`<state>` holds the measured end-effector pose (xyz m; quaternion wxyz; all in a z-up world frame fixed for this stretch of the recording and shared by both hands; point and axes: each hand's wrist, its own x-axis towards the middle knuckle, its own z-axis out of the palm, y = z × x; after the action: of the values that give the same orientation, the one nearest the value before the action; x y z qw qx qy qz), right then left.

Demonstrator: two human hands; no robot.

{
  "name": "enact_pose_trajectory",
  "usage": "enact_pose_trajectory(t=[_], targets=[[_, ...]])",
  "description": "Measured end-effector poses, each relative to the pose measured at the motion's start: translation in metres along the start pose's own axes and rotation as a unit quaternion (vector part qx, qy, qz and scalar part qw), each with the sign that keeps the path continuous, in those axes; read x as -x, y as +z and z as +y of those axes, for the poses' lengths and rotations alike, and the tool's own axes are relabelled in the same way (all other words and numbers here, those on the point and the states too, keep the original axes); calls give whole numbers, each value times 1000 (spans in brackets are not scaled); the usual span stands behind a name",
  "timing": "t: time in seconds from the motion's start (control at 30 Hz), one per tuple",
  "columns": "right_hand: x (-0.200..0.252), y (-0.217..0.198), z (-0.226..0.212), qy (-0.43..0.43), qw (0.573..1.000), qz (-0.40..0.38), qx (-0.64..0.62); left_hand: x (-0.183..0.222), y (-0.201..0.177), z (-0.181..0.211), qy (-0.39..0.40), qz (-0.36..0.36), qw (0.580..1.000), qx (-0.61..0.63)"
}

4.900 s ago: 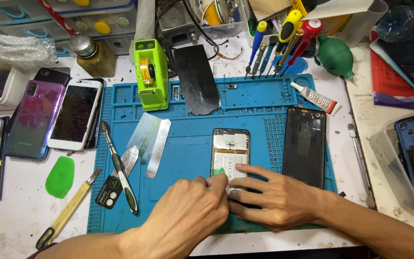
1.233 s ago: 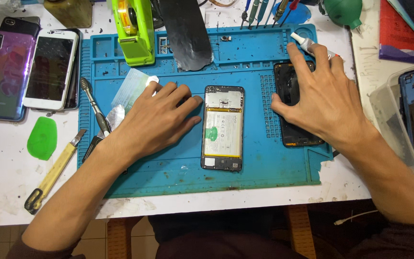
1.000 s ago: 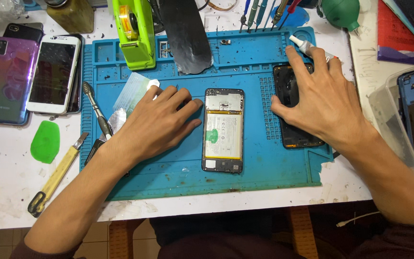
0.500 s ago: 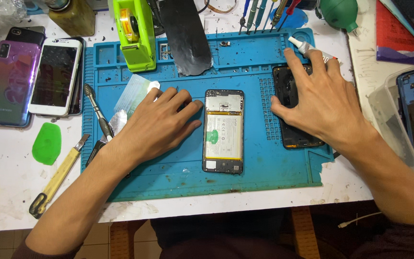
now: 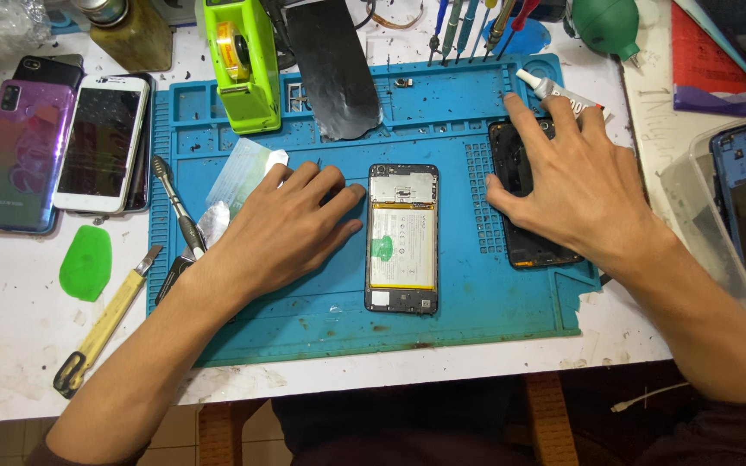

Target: The person reassembles a smartphone by aligning the back cover with the main body and pressing it into place. They then inspect the edges and corners to ensure the cover is properly seated.

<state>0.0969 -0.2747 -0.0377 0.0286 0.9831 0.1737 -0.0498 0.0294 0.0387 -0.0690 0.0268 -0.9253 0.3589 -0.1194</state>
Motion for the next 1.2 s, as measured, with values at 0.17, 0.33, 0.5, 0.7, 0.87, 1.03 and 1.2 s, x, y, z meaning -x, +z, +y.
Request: enact_pose_trajectory(t=[0.17, 0.33, 0.5, 0.7, 0.87, 1.03, 1.2], targets=[[0, 0, -1, 10, 1000, -4, -17, 0, -2, 1, -1, 5, 1000, -6], [0, 1, 0, -4, 999, 20, -30, -1, -1, 1, -4, 6, 1000, -6], [2, 5, 1, -44, 995, 80, -36, -1, 0, 2, -3, 0, 1000, -6], [6, 14, -4, -123, 981, 148, -25, -2, 0, 4, -8, 15, 1000, -23], [4, 24, -2, -136, 977, 167, 5, -4, 1, 8, -18, 17, 1000, -17], [3, 27, -1, -148, 968, 195, 50, -7, -1, 9, -30, 27, 999, -10], [4, 26, -2, -149, 969, 191, 52, -7, -3, 11, -29, 28, 999, 9]])
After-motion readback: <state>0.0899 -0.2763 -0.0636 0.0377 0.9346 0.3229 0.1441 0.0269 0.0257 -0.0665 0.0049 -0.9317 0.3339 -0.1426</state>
